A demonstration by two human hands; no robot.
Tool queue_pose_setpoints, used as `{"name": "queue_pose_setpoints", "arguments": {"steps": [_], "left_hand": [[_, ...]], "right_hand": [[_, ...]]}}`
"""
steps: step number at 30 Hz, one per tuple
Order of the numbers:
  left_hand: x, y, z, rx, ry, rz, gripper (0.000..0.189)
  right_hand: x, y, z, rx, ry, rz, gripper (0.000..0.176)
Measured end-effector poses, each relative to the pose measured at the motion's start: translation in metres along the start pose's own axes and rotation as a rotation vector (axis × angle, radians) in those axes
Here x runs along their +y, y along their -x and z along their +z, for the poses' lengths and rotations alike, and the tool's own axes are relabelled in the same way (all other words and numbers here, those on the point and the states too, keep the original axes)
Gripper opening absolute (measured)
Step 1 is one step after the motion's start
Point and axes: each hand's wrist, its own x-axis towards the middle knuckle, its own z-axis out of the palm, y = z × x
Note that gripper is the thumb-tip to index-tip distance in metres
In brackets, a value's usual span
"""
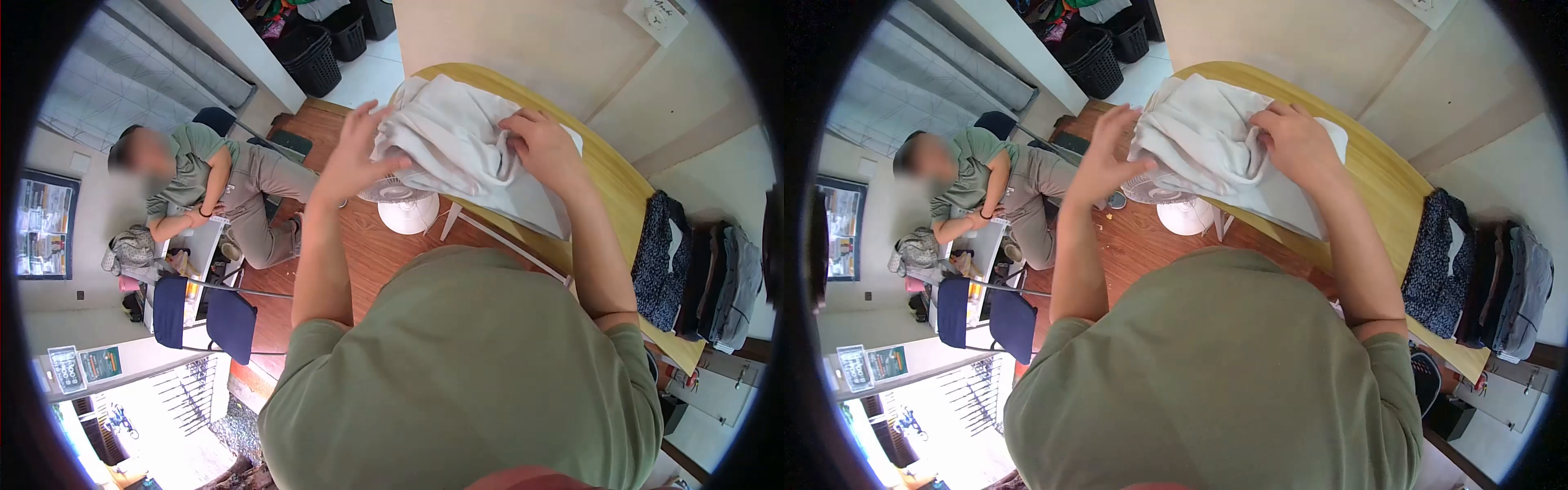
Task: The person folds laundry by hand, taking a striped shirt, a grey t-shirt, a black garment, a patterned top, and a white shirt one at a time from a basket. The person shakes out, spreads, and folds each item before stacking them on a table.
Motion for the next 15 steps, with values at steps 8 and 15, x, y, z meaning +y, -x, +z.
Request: {"name": "queue_pose_setpoints", "arguments": {"steps": [8, 15], "left_hand": [[-0.002, -0.021, 0.028, 0.236, -0.163, 0.118, 0.025], [0.005, -0.023, 0.015, 0.441, 0.185, 0.102, 0.102]], "right_hand": [[0.003, 0.002, -0.004, 0.074, -0.086, -0.169, 0.042], [-0.064, -0.069, -0.047, 0.271, -1.586, 0.116, 0.049]]}}
